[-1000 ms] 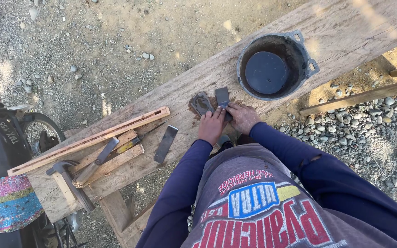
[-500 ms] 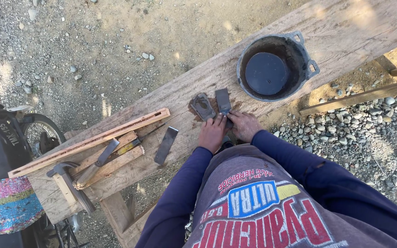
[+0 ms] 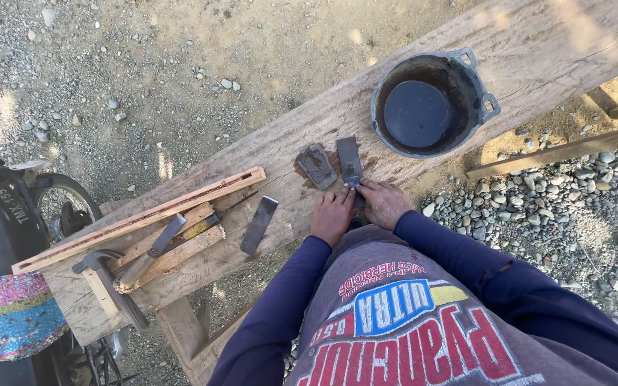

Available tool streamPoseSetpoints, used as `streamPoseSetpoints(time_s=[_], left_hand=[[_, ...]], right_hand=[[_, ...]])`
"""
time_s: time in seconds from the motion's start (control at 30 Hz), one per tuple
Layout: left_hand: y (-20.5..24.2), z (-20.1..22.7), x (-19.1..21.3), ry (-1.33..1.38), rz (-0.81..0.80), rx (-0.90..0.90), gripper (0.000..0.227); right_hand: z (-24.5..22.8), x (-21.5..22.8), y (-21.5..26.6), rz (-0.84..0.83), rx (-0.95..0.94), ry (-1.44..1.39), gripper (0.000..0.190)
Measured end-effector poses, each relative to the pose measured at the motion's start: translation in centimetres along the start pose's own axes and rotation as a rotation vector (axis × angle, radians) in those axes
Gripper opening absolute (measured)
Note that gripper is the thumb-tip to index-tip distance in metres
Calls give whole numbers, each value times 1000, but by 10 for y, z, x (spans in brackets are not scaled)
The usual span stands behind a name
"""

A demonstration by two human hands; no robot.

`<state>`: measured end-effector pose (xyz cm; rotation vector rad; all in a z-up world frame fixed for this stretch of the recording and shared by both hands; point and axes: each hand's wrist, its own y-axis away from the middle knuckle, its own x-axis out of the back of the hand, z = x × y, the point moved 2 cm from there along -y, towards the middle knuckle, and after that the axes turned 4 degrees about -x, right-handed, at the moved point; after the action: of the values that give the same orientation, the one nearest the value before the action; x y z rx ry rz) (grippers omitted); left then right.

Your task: Sharpening a metal blade using a sharpening stone and oil.

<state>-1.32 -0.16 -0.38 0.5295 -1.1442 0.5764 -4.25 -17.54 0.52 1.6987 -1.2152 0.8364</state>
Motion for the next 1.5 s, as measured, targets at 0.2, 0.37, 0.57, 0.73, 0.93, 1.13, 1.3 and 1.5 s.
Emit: streamPoseSetpoints(time_s=[0.2, 0.37, 0.57, 0.73, 0.93, 1.13, 1.3, 1.5], left_hand=[[-38, -19, 12, -46, 39, 5, 55], [-26, -10, 12, -25, -2, 11, 57], [0, -1, 0, -23, -3, -8, 56], [-24, -15, 5, -50, 82, -23, 53], [-26, -18, 40, -105, 237, -109, 46], [10, 5, 89, 777, 594, 400, 25], [17, 15, 120, 2012, 596, 483, 23], [18, 50, 172, 2236, 479, 291, 23]], right_hand=[[8, 22, -40, -42, -68, -13, 63], [0, 22, -23, -64, -50, 16, 63], [-2, 0, 1, 5, -17, -10, 63], [5, 13, -28, -17, -53, -33, 64], [-3, 56, -18, 130, 10, -146, 63], [-38, 125, 39, 255, -68, -548, 69], [-42, 132, 49, 70, -76, -1130, 59], [-77, 174, 53, 137, 98, -1373, 43]])
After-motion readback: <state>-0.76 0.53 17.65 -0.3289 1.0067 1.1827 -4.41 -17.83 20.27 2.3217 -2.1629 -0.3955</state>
